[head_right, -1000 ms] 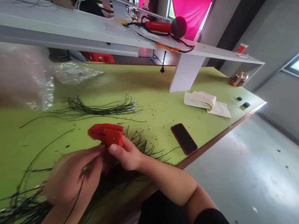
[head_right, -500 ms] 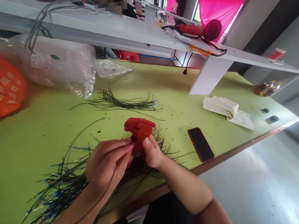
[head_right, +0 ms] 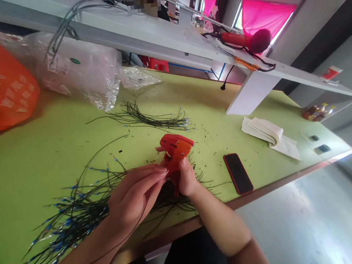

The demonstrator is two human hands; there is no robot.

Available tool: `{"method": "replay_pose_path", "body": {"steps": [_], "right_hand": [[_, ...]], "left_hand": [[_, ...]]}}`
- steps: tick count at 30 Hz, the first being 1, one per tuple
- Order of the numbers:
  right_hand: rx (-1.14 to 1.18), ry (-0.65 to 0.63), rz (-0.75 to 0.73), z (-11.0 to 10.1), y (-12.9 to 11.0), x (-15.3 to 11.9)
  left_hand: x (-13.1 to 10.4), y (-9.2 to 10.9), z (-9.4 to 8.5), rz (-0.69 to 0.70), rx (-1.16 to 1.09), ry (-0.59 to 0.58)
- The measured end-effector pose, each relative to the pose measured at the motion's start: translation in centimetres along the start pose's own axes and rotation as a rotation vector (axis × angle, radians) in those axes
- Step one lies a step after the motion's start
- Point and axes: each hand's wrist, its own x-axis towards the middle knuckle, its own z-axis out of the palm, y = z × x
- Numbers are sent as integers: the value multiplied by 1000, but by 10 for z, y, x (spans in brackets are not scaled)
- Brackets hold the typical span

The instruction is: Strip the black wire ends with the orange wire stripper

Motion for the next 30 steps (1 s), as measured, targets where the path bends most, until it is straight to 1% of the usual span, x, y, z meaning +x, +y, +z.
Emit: {"method": "replay_pose_path", "body": {"steps": [3, 7, 9, 11, 13, 19, 25, 30], "right_hand": [[19, -6, -14, 1, -3, 1], [-18, -4, -17, 0, -4, 0], [-9, -40, 0, -2, -2, -1], [44, -93, 18, -3, 1, -2], [87, -118, 27, -3, 2, -3], [49, -63, 65, -1, -2, -3], [55, -81, 68, 1, -8, -3], [24, -88, 40, -2, -5, -5]], "left_hand": [[-1, 1, 1, 6, -17, -5], [-1, 2, 2, -17, -29, 7], [-1, 1, 2, -32, -37, 11], [-2, 1, 2, -45, -47, 23], [-3, 1, 3, -54, -44, 33], [-4, 3, 1, -82, -19, 25], [0, 4, 0, -59, -45, 32], [-1, 2, 0, -70, -46, 25]]}}
